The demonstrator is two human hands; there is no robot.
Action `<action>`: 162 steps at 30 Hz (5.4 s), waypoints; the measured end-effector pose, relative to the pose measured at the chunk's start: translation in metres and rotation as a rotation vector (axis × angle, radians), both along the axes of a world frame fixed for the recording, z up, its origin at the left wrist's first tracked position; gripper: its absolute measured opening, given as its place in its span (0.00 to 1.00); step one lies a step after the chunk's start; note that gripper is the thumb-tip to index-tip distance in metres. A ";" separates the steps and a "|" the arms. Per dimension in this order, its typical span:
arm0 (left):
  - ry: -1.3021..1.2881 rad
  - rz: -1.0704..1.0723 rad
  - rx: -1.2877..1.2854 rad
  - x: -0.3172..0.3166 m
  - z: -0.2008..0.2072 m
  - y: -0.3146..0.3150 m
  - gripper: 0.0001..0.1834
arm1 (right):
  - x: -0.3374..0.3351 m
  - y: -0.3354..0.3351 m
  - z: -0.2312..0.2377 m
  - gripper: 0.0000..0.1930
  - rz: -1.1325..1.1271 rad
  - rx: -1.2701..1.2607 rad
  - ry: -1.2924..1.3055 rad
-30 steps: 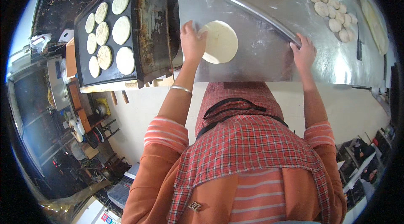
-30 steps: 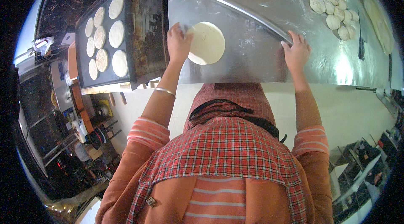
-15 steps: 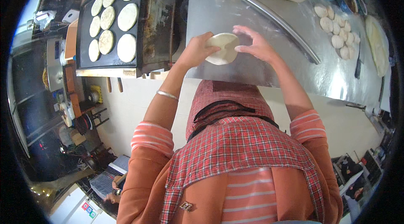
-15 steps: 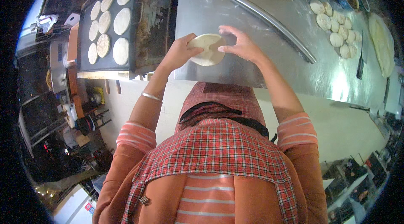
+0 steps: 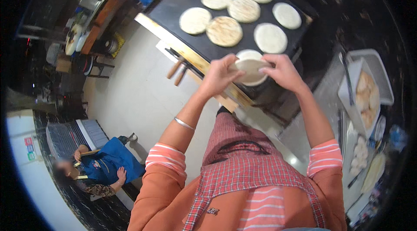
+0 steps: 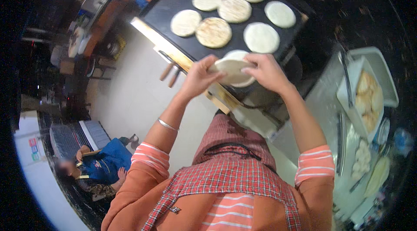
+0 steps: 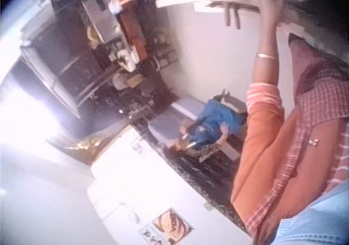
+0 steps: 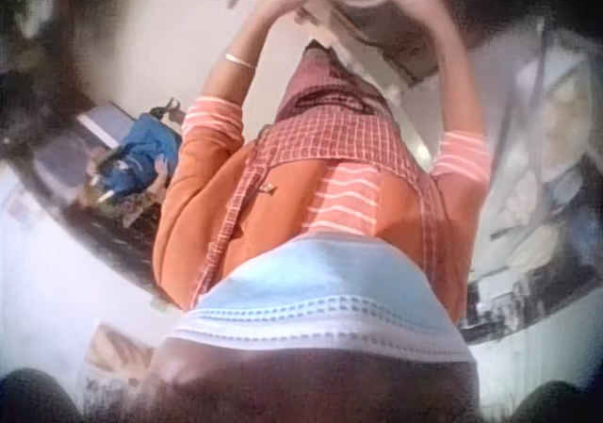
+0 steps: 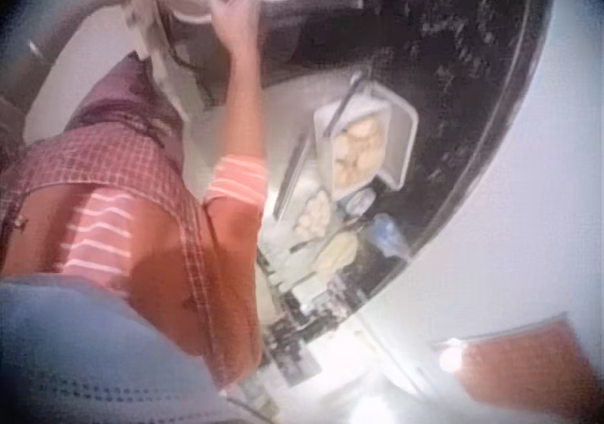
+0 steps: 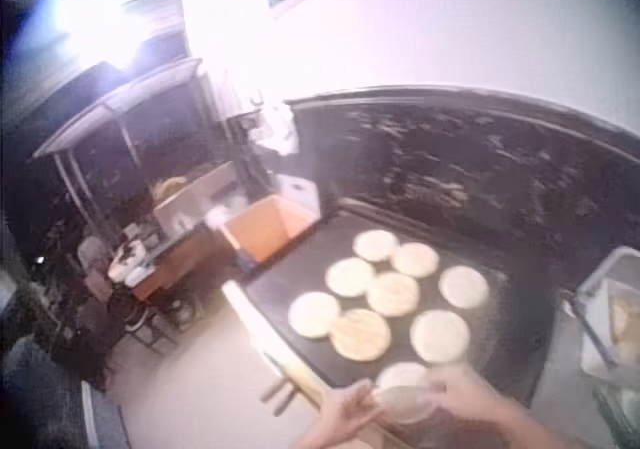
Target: The person rolls dough balls into flat rounds on a floured metal table using a rolling pin, then places them on a hot griddle to cook. They flip the flatbreads with tongs and transfer cooked ones to a wire rack.
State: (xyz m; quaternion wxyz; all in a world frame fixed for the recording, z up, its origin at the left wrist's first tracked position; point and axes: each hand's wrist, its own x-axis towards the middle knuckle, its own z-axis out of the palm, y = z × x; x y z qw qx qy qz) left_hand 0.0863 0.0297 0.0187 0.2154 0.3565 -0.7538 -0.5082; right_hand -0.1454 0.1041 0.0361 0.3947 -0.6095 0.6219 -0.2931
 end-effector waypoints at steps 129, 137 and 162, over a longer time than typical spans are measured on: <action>-0.610 -0.685 -0.054 -0.331 -0.081 0.367 0.23 | -0.194 0.553 -0.156 0.42 -0.810 0.195 0.790; -0.417 -0.653 -0.538 -0.334 -0.085 0.401 0.22 | -0.200 0.571 -0.150 0.40 -1.073 0.044 0.685; -0.318 -0.055 0.500 -0.307 -0.100 0.377 0.13 | -0.184 0.407 -0.141 0.36 -0.667 0.139 0.864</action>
